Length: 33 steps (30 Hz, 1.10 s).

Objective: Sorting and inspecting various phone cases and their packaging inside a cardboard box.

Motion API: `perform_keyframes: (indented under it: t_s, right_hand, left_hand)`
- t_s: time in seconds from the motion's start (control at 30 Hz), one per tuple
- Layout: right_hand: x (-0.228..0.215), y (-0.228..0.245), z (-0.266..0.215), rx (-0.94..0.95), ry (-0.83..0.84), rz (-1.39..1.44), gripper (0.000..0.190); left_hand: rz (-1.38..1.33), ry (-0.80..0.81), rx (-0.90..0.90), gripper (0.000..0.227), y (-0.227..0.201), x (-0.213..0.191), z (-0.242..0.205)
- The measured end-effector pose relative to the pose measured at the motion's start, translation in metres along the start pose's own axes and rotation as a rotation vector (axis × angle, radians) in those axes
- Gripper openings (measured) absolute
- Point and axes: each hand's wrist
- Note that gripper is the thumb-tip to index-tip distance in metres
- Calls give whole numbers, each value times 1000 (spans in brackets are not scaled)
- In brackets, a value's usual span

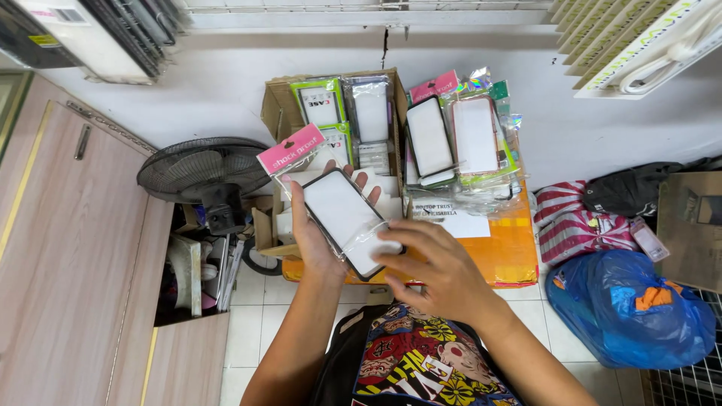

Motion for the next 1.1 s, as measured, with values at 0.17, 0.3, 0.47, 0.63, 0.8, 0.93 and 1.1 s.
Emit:
perform_keyframes:
  t_s: [0.17, 0.3, 0.47, 0.63, 0.8, 0.93, 1.1]
  right_hand:
    - [-6, 3, -22, -5, -65, -6, 12]
    - [-33, 3, -42, -53, -214, 23, 7]
    - [-28, -2, -26, 31, -249, -125, 6]
    - [-4, -2, -14, 74, -59, -186, 9]
    - [-7, -10, -15, 381, -193, 97, 42]
    - [10, -35, -23, 582, -244, 307, 57]
    - [9, -80, -18, 743, -244, 346, 51]
  left_hand:
    - [77, -30, 57, 74, -17, -2, 15]
    - [165, -154, 176, 74, -39, -12, 23]
    - [371, 39, -101, 79, 5, -13, 8]
    - [249, 228, -265, 73, 37, 8, -11]
    - [424, 67, -350, 62, 36, -16, -9]
    - [518, -60, -377, 61, 65, -54, -2]
    - [788, 124, -8, 65, 51, -6, -19]
Point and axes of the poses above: each hand's wrist, its own z-axis towards the middle knuckle, its own x-axis out of the palm, y = z × x, and after that the axes turned 6 degrees about -x, right-handed
